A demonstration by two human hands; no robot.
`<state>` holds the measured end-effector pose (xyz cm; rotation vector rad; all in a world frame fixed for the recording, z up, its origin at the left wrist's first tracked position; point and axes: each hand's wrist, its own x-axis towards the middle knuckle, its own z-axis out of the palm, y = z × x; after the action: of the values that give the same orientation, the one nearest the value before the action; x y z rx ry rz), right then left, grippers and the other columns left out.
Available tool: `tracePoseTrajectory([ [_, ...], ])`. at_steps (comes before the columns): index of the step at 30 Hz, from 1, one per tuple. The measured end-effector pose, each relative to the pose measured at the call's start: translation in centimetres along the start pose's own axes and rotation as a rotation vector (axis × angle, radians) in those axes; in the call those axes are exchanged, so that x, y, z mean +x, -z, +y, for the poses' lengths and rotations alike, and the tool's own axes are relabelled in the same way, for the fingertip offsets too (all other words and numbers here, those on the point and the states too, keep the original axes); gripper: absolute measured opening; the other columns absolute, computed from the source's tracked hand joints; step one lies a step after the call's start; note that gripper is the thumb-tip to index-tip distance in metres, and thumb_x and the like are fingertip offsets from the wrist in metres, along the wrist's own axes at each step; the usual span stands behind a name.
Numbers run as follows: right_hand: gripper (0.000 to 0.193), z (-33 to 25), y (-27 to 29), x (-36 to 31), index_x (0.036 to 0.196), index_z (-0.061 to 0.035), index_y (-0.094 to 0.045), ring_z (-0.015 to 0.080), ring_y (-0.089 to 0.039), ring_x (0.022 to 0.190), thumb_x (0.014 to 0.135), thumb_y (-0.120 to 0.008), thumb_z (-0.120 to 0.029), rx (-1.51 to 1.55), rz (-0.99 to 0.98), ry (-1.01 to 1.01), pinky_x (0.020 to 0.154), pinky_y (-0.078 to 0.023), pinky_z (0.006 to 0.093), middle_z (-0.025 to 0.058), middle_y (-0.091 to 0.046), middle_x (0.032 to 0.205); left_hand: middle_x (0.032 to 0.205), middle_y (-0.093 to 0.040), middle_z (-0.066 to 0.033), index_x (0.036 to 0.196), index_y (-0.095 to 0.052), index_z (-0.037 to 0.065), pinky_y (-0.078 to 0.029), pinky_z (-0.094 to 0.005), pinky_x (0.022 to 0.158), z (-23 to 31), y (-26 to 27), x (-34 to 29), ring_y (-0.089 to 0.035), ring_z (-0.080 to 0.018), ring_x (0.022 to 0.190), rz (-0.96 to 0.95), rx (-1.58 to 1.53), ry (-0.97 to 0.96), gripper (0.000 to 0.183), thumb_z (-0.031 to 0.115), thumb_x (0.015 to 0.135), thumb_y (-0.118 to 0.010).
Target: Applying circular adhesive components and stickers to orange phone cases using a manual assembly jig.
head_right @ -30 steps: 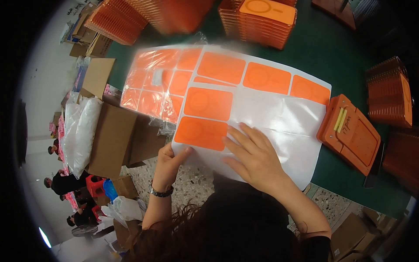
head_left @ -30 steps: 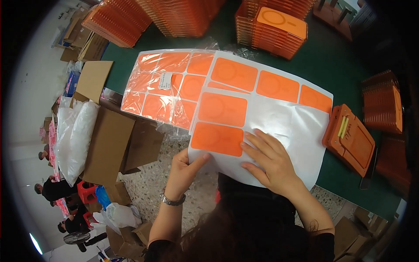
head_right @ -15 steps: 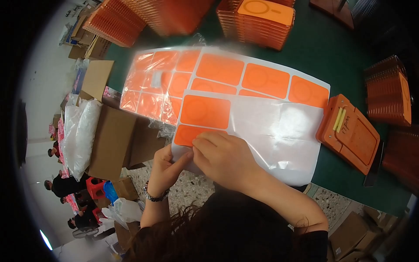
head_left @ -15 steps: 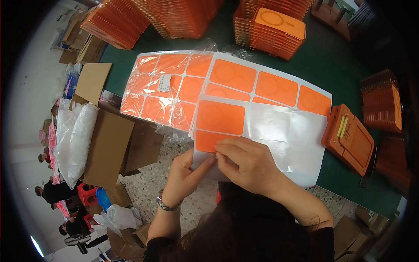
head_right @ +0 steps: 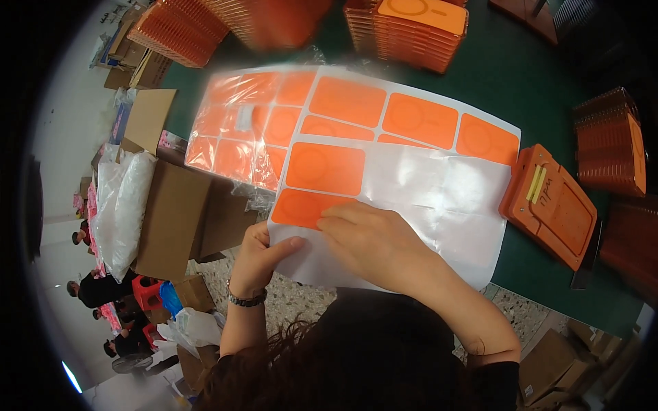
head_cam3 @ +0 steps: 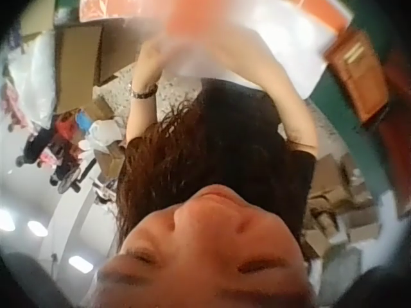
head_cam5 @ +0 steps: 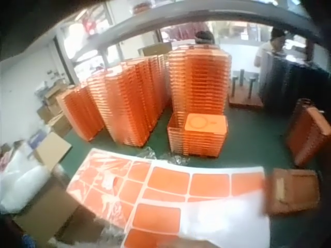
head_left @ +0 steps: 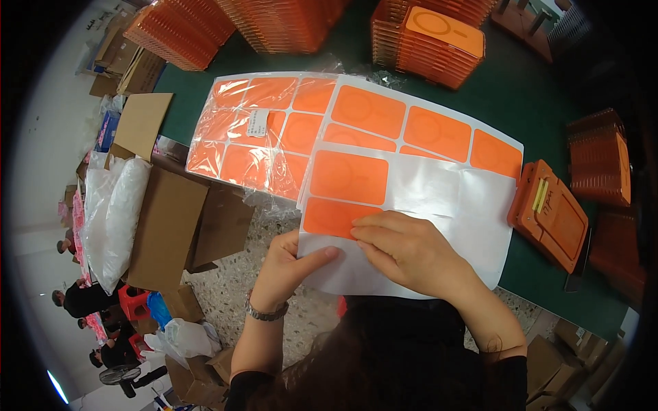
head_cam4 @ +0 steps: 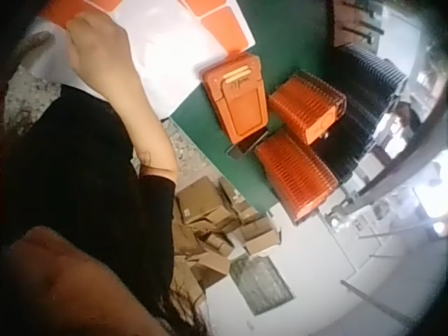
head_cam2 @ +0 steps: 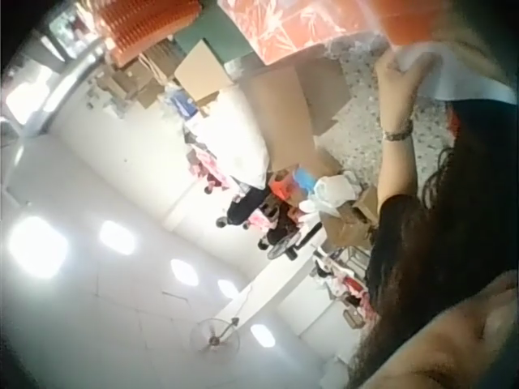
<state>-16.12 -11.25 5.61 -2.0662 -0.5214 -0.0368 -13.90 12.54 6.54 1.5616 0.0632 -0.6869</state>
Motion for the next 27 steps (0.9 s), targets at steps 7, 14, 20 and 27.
tracePoseTrajectory([
  [7, 0.018, 0.6, -1.1, 0.2, 0.105, -0.0002, -0.071, 0.0307, -0.07, 0.099, 0.087, -0.069, -0.006, -0.093, -0.055, 0.025, 0.082, -0.059, 0.0372, 0.0146, -0.071, 0.111, 0.101, -0.075, -0.0022, 0.109, -0.075, 0.001, -0.054, -0.0243, 0.079, -2.0, -0.3, 0.8, -0.067, -0.0064, 0.088, -0.047, -0.115, 0.077, 0.02, 0.01, 0.091, -0.076],
  [14, 0.017, 0.6, -1.7, 0.9, 0.099, 0.0, -0.066, 0.0302, -0.069, 0.085, 0.083, -0.07, -0.005, -0.166, -0.005, 0.039, 0.071, -0.058, 0.0374, 0.0137, -0.069, 0.1, 0.097, -0.075, 0.0007, 0.107, -0.076, 0.001, -0.052, -0.0224, 0.076, -1.3, -0.5, 1.0, -0.065, -0.004, 0.086, -0.015, -0.029, 0.044, 0.018, 0.011, 0.092, -0.076],
  [20, 0.013, 0.3, -2.1, 1.6, 0.09, -0.0012, -0.059, 0.0305, -0.064, 0.07, 0.082, -0.069, -0.004, -0.182, 0.085, -0.003, 0.06, -0.054, 0.0397, 0.0115, -0.061, 0.085, 0.086, -0.069, 0.0067, 0.097, -0.075, 0.003, -0.046, -0.02, 0.067, -1.3, -0.1, 1.3, -0.058, -0.001, 0.076, -0.014, 0.023, 0.04, 0.011, 0.013, 0.093, -0.075],
  [27, 0.012, 0.9, -1.2, 4.8, 0.081, -0.0048, -0.052, 0.0251, -0.059, 0.072, 0.078, -0.064, -0.004, -0.601, 0.202, 0.181, 0.061, -0.048, 0.0356, 0.0098, -0.052, 0.079, 0.076, -0.061, 0.0105, 0.083, -0.071, 0.006, -0.04, -0.0198, 0.061, -0.7, 0.3, 1.6, -0.05, 0.0009, 0.07, -0.002, 0.063, -0.001, 0.012, 0.012, 0.091, -0.076],
])
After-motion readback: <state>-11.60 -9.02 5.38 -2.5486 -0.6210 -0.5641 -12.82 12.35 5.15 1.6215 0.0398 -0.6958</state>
